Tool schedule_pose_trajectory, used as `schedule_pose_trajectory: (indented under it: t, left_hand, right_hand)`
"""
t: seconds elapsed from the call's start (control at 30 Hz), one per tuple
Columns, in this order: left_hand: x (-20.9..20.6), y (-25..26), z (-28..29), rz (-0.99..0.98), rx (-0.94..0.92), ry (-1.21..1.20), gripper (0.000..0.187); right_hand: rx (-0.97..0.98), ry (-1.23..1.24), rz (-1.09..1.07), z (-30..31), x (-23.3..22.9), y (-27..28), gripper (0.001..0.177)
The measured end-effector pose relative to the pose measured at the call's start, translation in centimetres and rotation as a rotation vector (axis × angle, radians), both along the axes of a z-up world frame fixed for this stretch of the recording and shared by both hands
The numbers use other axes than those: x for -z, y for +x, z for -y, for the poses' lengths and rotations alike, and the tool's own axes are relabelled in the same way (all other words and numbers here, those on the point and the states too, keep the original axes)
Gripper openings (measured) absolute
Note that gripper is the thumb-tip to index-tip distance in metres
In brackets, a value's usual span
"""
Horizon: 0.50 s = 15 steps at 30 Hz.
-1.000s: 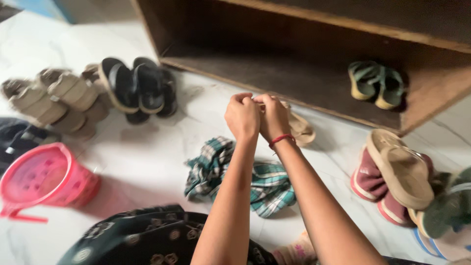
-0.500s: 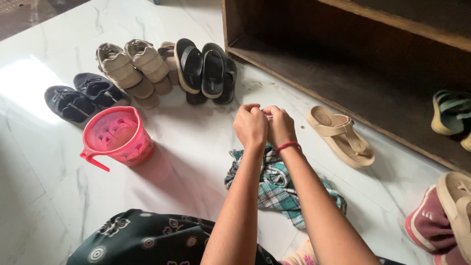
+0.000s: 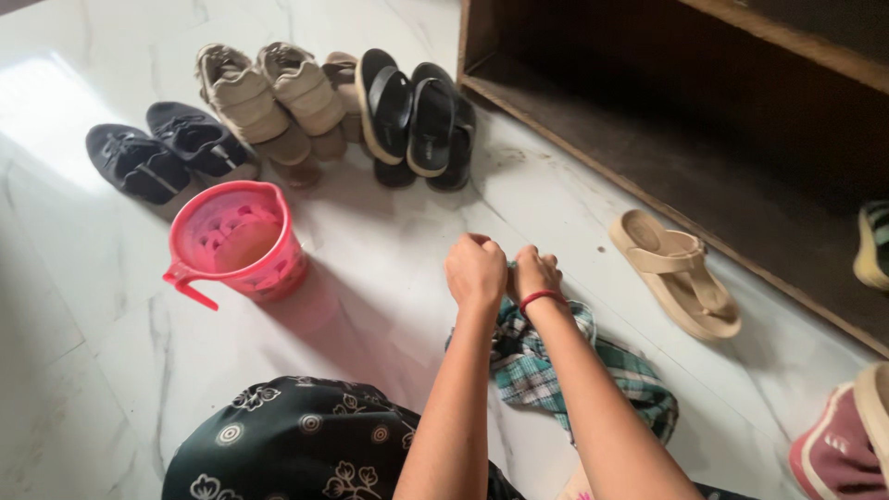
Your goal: The person cleans various shoes and sandals by hand using a cloth and a bucket of water, and then places some items into a wooden shoe rack.
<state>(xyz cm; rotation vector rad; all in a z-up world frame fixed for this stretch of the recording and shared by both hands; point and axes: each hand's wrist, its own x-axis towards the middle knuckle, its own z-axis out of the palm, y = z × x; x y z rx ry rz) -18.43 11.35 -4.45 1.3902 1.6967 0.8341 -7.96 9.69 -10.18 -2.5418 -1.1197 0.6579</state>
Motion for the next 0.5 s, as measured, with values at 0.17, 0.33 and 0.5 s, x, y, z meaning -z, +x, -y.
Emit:
schedule_pose_trajectory:
  t: [0.17, 0.33, 0.5]
  left_hand:
    - [1.8, -1.5, -0.9, -0.016, -0.003, -0.035, 0.03]
    - [2.6, -3.3, -2.5, -0.049, -0.007, -0.051, 0.031]
    - [3.7, -3.9, -2.0, -0.074, 0.046, -0.147, 0.033]
  right_hand:
    - [0.062, -0.048, -0.002, -1.9, 4.9, -0.5, 0.068]
    - [-0.011, -0.215, -0.055, -2.6, 4.4, -3.2, 0.078]
    - [0.0, -0.246, -0.048, -1.8, 4.3, -5.0, 0.07]
